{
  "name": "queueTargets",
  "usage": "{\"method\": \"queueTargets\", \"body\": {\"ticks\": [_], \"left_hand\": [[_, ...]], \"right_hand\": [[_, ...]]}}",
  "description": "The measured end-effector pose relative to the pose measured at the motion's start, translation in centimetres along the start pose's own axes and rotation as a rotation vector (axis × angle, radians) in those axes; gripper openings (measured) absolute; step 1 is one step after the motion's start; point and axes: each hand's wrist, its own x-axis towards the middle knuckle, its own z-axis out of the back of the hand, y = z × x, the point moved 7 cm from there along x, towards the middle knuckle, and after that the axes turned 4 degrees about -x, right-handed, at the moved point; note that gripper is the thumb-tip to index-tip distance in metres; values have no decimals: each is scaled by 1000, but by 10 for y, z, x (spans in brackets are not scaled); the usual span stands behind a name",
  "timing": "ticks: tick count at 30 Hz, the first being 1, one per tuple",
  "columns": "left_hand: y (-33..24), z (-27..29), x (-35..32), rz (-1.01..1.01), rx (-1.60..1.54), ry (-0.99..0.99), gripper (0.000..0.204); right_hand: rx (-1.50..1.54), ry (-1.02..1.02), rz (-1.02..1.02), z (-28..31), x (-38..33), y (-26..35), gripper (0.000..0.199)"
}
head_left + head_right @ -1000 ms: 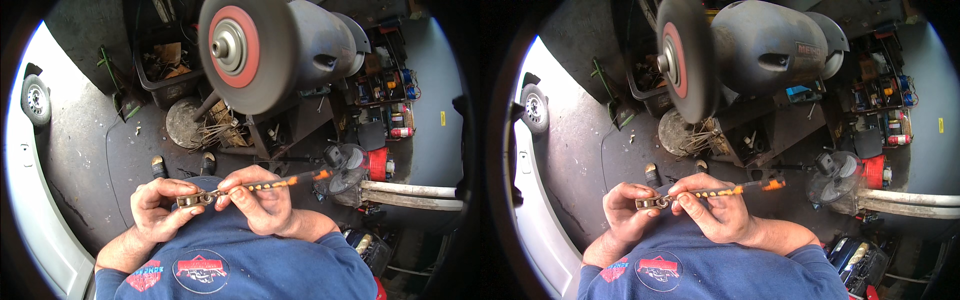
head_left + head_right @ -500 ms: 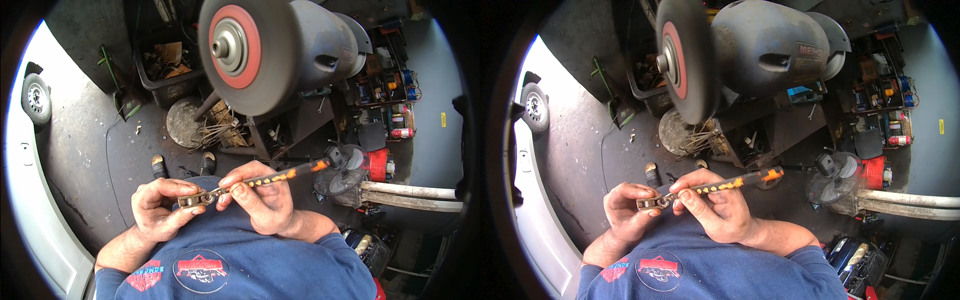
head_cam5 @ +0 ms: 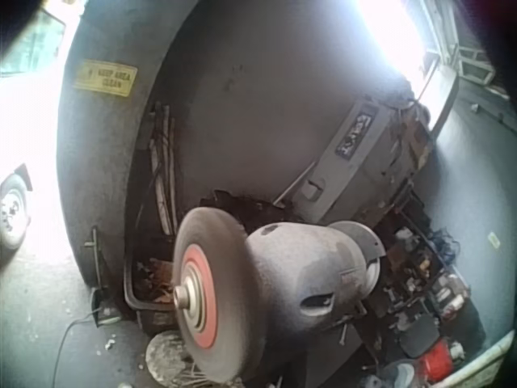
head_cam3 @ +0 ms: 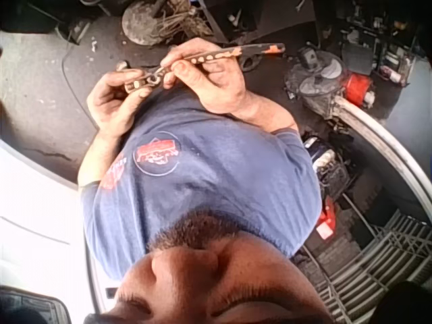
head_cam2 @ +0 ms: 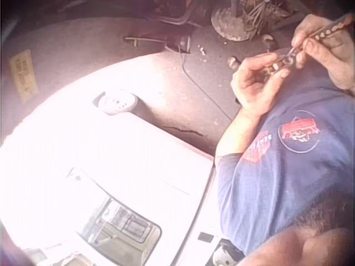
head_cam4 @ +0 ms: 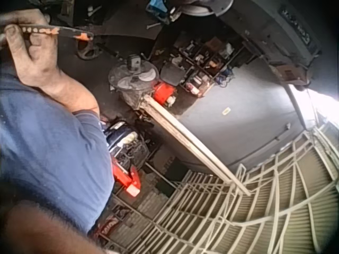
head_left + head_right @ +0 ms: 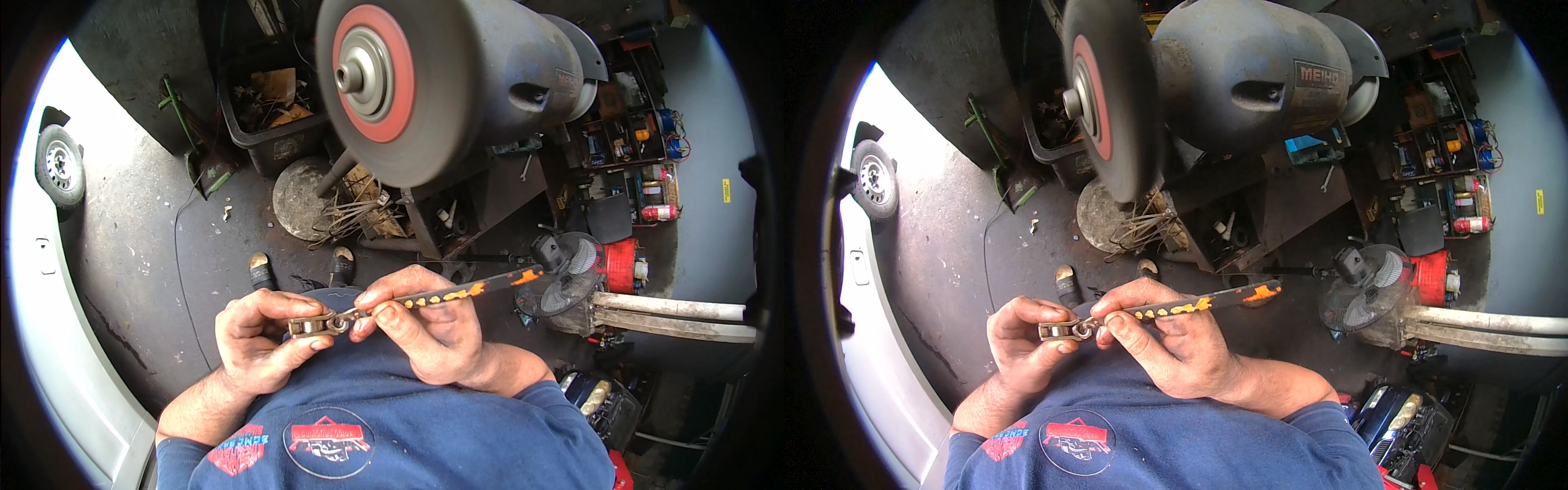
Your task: The person picks up small metal parts from a red car's engine bay, walks to a bench grinder, and grinds the parts while rotating them. The person then uses a small brush to clean the parts and continues grinding before turning off the grinder.
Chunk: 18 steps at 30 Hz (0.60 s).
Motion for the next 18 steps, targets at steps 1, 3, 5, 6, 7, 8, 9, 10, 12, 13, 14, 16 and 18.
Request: {"method": "queueTargets", "body": {"ticks": [1,3,5,6,7,8,9,10,12,13,14,16,18], "left_hand": [[0,0,0,-3,18,1,28],[-1,-1,1,-20,59,12,28],[-2,-2,2,-49,106,37,28],[-3,-2,2,-64,142,47,28],[-4,-2,2,-78,177,59,28],[-5,-3,3,-90,216,67,27],[-5,-4,2,-96,221,79,27],[-5,-4,2,-98,231,85,27],[-6,-5,1,-107,250,90,27],[-6,-6,0,-113,259,89,27],[-6,-6,0,-113,279,87,27],[-6,-3,0,-109,251,60,27],[-7,-3,2,-115,250,60,27]], "right_hand": [[-98,-13,29,3,1,5,16],[-432,53,193,0,2,22,16],[-642,47,313,-4,2,33,19],[-655,57,337,-6,3,35,19],[-672,69,339,-7,3,36,19],[-691,79,340,-7,3,37,19],[-685,102,304,-8,3,35,16],[-562,90,170,-3,5,28,15],[-301,66,-76,3,4,12,13],[-243,58,-99,3,3,10,14],[-305,54,-46,3,3,13,14],[-422,27,71,3,2,21,13],[-584,61,222,-2,3,30,18]]}}
